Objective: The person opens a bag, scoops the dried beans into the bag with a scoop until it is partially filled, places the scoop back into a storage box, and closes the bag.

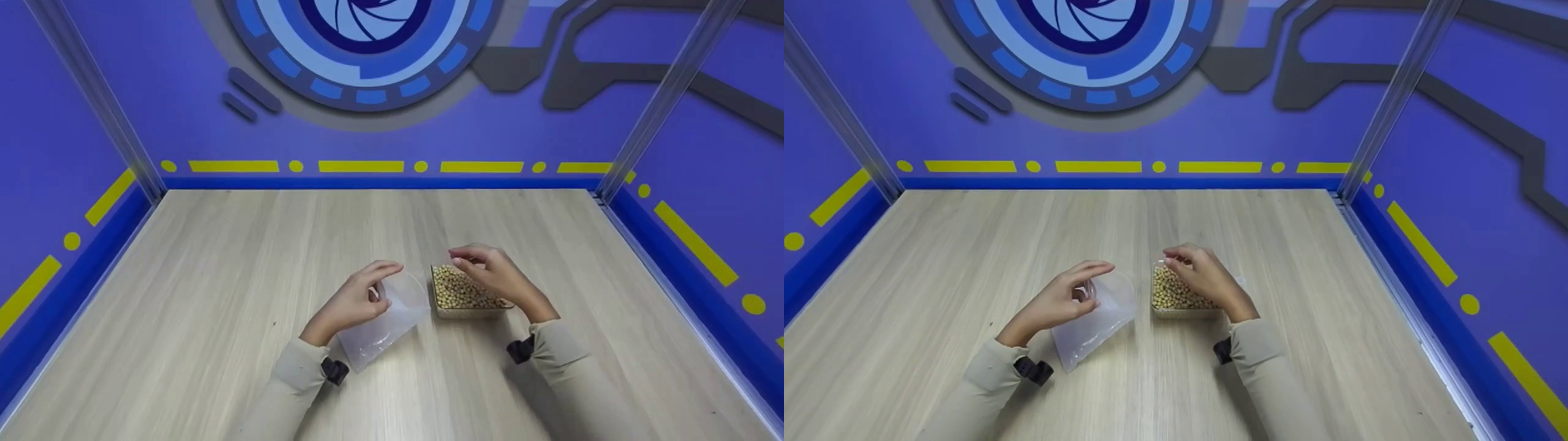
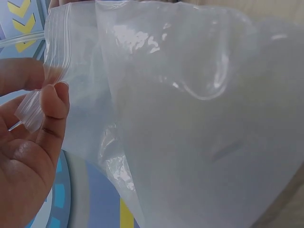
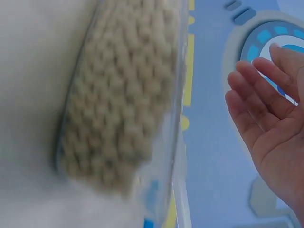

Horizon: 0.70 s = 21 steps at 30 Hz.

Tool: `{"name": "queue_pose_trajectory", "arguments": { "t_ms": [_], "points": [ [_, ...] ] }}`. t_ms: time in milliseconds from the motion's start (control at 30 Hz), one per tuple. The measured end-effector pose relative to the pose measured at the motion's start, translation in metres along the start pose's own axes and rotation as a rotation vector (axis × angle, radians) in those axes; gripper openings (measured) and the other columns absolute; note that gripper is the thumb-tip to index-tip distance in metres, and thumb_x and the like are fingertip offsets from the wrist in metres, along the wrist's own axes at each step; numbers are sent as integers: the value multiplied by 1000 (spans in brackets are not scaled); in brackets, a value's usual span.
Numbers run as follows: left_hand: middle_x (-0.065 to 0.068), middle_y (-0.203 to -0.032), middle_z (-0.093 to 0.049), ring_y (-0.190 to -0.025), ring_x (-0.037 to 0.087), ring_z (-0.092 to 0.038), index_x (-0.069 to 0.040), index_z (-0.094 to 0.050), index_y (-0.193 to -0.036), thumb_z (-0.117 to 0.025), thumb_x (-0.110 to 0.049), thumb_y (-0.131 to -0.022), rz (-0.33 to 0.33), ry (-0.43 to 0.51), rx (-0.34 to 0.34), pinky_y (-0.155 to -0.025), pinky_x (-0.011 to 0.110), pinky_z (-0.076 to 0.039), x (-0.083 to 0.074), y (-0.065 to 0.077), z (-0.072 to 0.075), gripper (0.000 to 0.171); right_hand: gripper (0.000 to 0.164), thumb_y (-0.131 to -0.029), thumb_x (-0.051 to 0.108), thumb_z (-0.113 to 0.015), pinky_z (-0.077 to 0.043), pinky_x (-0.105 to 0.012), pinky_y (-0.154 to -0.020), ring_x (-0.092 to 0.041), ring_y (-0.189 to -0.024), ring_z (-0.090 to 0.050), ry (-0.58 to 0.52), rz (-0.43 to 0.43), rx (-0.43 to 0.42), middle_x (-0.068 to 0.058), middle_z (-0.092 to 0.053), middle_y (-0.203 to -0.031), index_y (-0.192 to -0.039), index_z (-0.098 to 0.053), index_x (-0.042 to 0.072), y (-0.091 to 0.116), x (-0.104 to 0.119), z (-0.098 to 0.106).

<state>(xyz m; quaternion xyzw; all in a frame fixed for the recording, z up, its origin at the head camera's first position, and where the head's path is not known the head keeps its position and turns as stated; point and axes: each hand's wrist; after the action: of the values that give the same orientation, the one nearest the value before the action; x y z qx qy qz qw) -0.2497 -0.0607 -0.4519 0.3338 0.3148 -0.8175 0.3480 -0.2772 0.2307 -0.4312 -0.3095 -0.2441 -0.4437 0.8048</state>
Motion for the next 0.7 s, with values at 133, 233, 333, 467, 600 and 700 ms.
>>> {"name": "queue_pose_trajectory", "arguments": {
  "t_ms": [133, 233, 333, 467, 600, 700],
  "points": [
    [12, -140, -49, -74, 6, -48, -1, -50, -138, -58, 9, -81, 2, -10, 2, -64, 17, -44, -1, 1, 2, 58, 29, -96, 17, -58, -51, -45, -91, -27, -105, -64, 76, 15, 21, -12, -67, -117, -120, -66, 4, 4, -8, 13],
    [13, -141, -49, -75, 6, -49, -1, -50, -138, -59, 9, -82, 8, -15, 12, -66, 18, -46, -2, 1, 3, 58, 27, -95, 15, -60, -51, -45, -90, -25, -102, -64, 152, 36, 35, -10, -68, -113, -119, -67, 4, 9, -14, 21],
    [13, -143, -47, -75, 6, -50, -1, -49, -139, -59, 8, -83, 16, -14, 21, -68, 19, -48, -2, 2, 5, 57, 27, -93, 14, -62, -51, -46, -88, -26, -99, -63, 204, 53, 48, -10, -69, -110, -117, -68, 3, 13, -21, 28],
    [14, -144, -46, -76, 7, -50, -1, -48, -139, -59, 8, -83, 20, -4, 29, -70, 20, -49, -2, 2, 6, 58, 27, -92, 12, -63, -51, -47, -85, -29, -99, -62, 277, 64, 66, -13, -67, -108, -116, -67, 2, 20, -30, 36],
    [16, -144, -46, -77, 7, -51, 0, -49, -139, -60, 8, -83, 17, -11, 27, -70, 20, -49, -1, 3, 6, 58, 30, -92, 12, -63, -51, -48, -85, -31, -101, -61, 339, 40, 102, -15, -64, -110, -119, -65, 0, 27, -38, 44],
    [14, -144, -46, -78, 8, -51, 0, -49, -139, -60, 8, -83, 18, -17, 24, -71, 20, -49, -1, 3, 6, 58, 33, -92, 13, -63, -51, -47, -84, -31, -100, -61, 351, 14, 149, -16, -62, -109, -121, -63, -2, 32, -42, 50]
  ]
}}
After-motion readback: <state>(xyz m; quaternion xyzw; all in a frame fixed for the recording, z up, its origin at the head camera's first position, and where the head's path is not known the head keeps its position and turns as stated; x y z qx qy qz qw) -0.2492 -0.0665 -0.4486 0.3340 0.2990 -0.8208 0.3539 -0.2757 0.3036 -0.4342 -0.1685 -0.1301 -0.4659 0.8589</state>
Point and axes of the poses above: each hand's wrist, its own y-axis away from the middle knuckle, its own z-axis out of the back of the hand, x = y × z
